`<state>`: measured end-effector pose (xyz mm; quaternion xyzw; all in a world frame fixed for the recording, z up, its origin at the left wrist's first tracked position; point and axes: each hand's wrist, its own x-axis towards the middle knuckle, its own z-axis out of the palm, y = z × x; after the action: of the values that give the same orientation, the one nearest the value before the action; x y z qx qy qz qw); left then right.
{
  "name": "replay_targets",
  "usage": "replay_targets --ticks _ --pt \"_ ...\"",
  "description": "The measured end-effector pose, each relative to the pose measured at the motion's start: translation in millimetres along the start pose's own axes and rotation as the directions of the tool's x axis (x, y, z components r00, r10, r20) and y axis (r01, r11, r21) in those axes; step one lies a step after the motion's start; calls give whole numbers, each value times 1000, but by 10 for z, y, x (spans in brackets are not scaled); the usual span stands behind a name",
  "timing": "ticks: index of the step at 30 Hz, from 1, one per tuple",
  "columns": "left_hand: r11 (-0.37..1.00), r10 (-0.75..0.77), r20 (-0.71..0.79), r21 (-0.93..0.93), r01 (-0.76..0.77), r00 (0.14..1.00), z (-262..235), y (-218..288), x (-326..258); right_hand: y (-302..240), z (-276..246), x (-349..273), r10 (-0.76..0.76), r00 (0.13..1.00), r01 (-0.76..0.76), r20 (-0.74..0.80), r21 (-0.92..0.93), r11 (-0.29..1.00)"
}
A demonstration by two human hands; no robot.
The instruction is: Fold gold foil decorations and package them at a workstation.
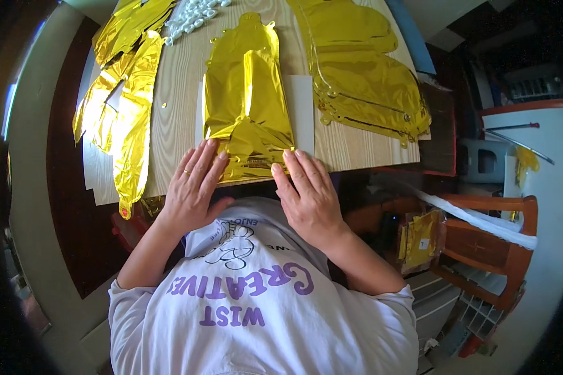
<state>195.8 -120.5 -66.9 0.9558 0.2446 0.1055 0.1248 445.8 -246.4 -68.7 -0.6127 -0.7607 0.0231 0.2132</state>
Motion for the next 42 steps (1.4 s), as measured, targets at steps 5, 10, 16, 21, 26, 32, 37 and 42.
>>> replay_targets --ticks 5,10,16,21,26,32,37,42 --pt "997 -51 -16 54 52 999 68 62 -78 -79 -3 -22 49 998 -47 45 -48 998" --pt "995 -25 -156 -100 9 987 53 15 -74 -240 -23 3 110 994 -110 17 -31 993" --pt "949 -75 -193 -316 10 978 -60 -23 -109 -442 137 73 24 999 -23 -25 11 1000" --pt "963 -73 -222 -271 10 972 -35 -49 -162 -467 293 81 2 998 2 67 -66 998" --pt "987 -68 -247 -160 29 967 -20 -67 -191 -495 289 110 35 996 -27 79 -106 994" --pt "993 -28 -344 -119 -14 938 114 -108 -252 -492 283 131 33 995 -24 90 -98 995" --pt "990 30 -380 -114 -79 924 119 -175 -235 -440 261 121 0 995 7 101 -64 998" --pt "986 37 -347 -142 -92 937 83 -210 -247 -400 239 120 -26 991 32 130 -47 998"
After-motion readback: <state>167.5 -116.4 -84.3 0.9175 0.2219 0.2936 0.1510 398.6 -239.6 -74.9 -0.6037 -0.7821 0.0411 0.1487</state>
